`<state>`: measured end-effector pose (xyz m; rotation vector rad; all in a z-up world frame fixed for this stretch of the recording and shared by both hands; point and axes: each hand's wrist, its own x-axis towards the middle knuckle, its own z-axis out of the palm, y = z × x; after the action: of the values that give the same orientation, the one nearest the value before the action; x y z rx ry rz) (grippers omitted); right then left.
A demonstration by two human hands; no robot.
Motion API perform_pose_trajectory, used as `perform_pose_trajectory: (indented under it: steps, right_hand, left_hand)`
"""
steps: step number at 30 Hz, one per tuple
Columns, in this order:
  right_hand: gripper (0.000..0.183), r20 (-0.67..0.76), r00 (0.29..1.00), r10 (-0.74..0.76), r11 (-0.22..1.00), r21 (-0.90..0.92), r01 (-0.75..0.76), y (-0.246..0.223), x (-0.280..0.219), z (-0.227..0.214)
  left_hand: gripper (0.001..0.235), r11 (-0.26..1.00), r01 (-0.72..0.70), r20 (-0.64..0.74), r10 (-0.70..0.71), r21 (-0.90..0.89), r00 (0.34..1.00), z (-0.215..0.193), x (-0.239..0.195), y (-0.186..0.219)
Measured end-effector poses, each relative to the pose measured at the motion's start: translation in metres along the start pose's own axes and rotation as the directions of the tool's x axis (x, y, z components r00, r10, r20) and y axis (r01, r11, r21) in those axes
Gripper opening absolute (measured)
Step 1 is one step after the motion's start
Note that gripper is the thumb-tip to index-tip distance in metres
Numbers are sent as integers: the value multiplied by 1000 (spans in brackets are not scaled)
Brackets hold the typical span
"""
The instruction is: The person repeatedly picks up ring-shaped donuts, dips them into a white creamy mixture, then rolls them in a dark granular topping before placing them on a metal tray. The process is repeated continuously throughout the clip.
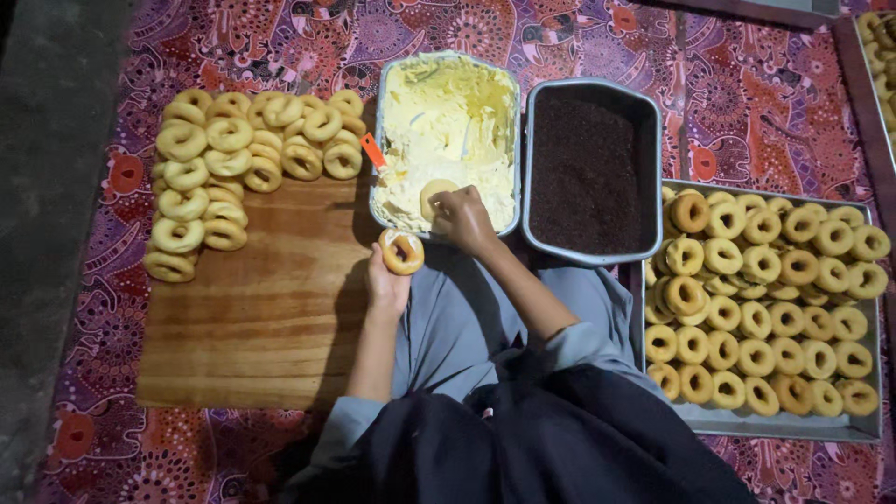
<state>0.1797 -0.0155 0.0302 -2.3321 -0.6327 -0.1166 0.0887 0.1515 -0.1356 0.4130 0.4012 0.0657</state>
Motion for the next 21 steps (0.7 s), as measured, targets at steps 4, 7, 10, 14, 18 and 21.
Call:
perform_pose_trajectory:
  steps: [4,7,10,14,18,21]
  right_hand:
    - [35,38,994,-106,953,287,91,-21,-22,11]
    - [35,26,985,-171,947,279,157,-26,-32,9]
    - [28,-102,994,-27,1000,-13,26,-17,-17,-1]
    - [29,-27,999,-22,996,83,25,-12,-18,-15]
    - [34,-26,989,-144,951,274,145,-38,-75,-23]
    - [35,-88,996,-15,978,204,32,-41,-91,-47]
  left_hand:
    - [47,1000,10,-14,-11,-27,1000,-5,0,-2]
    - [46,999,-4,18,5,-37,1000,-3,-8,-7]
    - [46,988,-143,122,149,-60,981,10,-19,-6]
    - [52,985,-91,65,101,-146,993,35,-43,1]
    - [59,998,-43,-65,40,-49,997,60,-63,-2]
    - [59,989,-114,116,124,-92,985,75,-77,-10]
